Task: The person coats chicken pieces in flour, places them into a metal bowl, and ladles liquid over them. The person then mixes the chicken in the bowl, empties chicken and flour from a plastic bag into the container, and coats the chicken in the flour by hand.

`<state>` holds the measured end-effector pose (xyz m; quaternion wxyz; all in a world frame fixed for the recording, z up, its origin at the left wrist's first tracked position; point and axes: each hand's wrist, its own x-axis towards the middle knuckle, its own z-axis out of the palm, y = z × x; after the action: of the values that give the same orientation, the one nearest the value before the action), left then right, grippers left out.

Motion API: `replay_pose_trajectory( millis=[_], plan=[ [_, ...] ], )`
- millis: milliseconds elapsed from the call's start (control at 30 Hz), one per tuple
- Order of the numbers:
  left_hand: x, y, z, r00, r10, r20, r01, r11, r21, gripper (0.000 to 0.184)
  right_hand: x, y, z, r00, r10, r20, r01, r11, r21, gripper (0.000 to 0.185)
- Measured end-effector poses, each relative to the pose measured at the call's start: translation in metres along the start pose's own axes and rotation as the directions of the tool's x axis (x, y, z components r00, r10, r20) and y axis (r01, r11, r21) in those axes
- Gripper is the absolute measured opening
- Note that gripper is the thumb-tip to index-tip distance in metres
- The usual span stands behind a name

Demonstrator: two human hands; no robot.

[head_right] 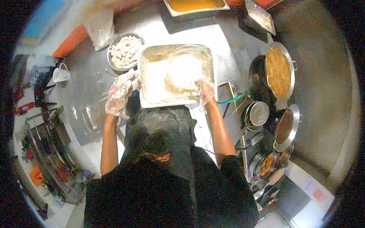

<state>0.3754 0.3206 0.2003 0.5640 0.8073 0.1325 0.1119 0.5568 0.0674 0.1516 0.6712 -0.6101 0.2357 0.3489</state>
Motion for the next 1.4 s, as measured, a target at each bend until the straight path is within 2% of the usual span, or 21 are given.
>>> replay_pose_trajectory(
  millis=[100, 167, 200, 267, 433, 467, 567, 633, 767, 833, 900, 1000, 1067, 1100, 1167, 1200, 1233, 1267, 1300, 1367, 1400],
  plan=[
    [-0.001, -0.010, -0.010, 0.995, 0.056, 0.082, -0.076, 0.961, 0.268, 0.032, 0.014, 0.006, -0.005, 0.996, -0.083, 0.030, 0.082, 0.996, 0.046, 0.015],
    [-0.002, -0.032, -0.004, 0.958, 0.128, 0.258, -0.267, 0.730, 0.629, 0.034, 0.005, 0.004, 0.000, 0.999, 0.014, 0.038, -0.008, 0.987, -0.160, 0.014],
    [-0.003, -0.050, 0.005, 0.919, 0.161, 0.359, -0.387, 0.531, 0.754, 0.036, -0.001, 0.005, 0.009, 0.992, -0.123, -0.010, 0.123, 0.992, -0.009, 0.012],
    [0.013, -0.086, 0.063, 0.844, -0.300, 0.444, -0.060, 0.771, 0.634, 0.041, 0.002, 0.002, 0.007, 0.992, -0.122, 0.026, 0.123, 0.991, -0.054, 0.012],
    [0.025, -0.142, 0.172, 0.950, -0.108, 0.293, -0.211, 0.466, 0.859, 0.037, 0.018, 0.008, -0.009, 0.991, -0.126, 0.051, 0.120, 0.987, 0.109, 0.021],
    [0.037, -0.073, 0.152, 0.905, -0.324, 0.275, -0.079, 0.509, 0.857, 0.037, -0.004, -0.003, 0.000, 0.985, -0.167, -0.045, 0.169, 0.985, 0.046, 0.025],
    [0.020, -0.086, 0.147, 0.924, -0.255, 0.285, -0.043, 0.672, 0.740, 0.036, 0.002, -0.004, -0.018, 0.994, -0.098, -0.037, 0.104, 0.972, 0.210, 0.024],
    [0.017, -0.152, 0.156, 0.665, -0.431, 0.610, -0.044, 0.793, 0.607, 0.044, 0.017, -0.001, -0.039, 0.991, -0.133, 0.018, 0.133, 0.991, -0.015, 0.026],
    [0.031, -0.122, 0.142, 0.382, -0.544, 0.747, 0.058, 0.821, 0.568, 0.044, 0.045, -0.005, -0.060, 0.986, -0.128, 0.111, 0.149, 0.967, -0.205, 0.037],
    [0.044, -0.115, 0.134, 0.333, -0.550, 0.766, 0.172, 0.834, 0.524, 0.044, 0.078, 0.002, -0.076, 0.956, -0.290, 0.046, 0.279, 0.847, -0.452, 0.041],
    [0.055, -0.102, 0.128, 0.510, -0.462, 0.726, 0.236, 0.886, 0.398, 0.041, 0.077, -0.015, -0.076, 0.936, -0.350, 0.033, 0.285, 0.701, -0.654, 0.044],
    [0.076, -0.046, 0.119, 0.861, -0.202, 0.466, 0.136, 0.976, 0.171, 0.038, 0.056, -0.037, -0.061, 0.809, -0.373, 0.454, 0.524, 0.106, -0.845, 0.041],
    [0.117, 0.031, 0.108, 0.643, -0.654, 0.397, 0.612, 0.751, 0.247, 0.040, 0.085, -0.009, -0.066, 0.801, -0.272, 0.533, 0.567, 0.058, -0.822, 0.040],
    [0.115, 0.041, 0.102, 0.642, -0.661, 0.388, 0.618, 0.746, 0.250, 0.040, 0.103, 0.007, -0.069, 0.784, -0.189, 0.591, 0.604, 0.009, -0.797, 0.040],
    [0.104, 0.049, 0.083, 0.862, -0.473, 0.181, 0.486, 0.874, -0.028, 0.038, 0.117, 0.013, -0.064, 0.768, -0.137, 0.625, 0.632, 0.014, -0.775, 0.042],
    [0.107, -0.027, 0.081, 0.756, -0.605, 0.249, 0.631, 0.775, -0.035, 0.041, 0.092, -0.008, -0.048, 0.878, -0.149, 0.454, 0.477, 0.225, -0.849, 0.040],
    [0.107, -0.004, 0.073, 0.761, -0.615, 0.208, 0.646, 0.747, -0.157, 0.038, 0.071, -0.020, -0.040, 0.958, -0.110, 0.263, 0.285, 0.429, -0.857, 0.039],
    [0.111, -0.018, 0.066, 0.807, -0.540, 0.239, 0.438, 0.819, 0.371, 0.033, 0.066, -0.022, -0.042, 0.919, -0.207, 0.336, 0.390, 0.353, -0.850, 0.041],
    [0.115, -0.037, 0.063, 0.821, -0.476, 0.316, 0.071, 0.634, 0.770, 0.030, 0.069, -0.021, -0.047, 0.919, -0.205, 0.336, 0.389, 0.357, -0.849, 0.041],
    [0.099, -0.061, 0.089, 0.874, -0.420, 0.245, 0.102, 0.650, 0.753, 0.028, 0.080, -0.018, -0.059, 0.919, -0.152, 0.365, 0.382, 0.579, -0.721, 0.044],
    [0.088, -0.072, 0.106, 0.918, -0.361, 0.162, 0.132, 0.666, 0.734, 0.027, 0.088, -0.018, -0.057, 0.934, -0.134, 0.331, 0.350, 0.522, -0.778, 0.044]
  ],
)
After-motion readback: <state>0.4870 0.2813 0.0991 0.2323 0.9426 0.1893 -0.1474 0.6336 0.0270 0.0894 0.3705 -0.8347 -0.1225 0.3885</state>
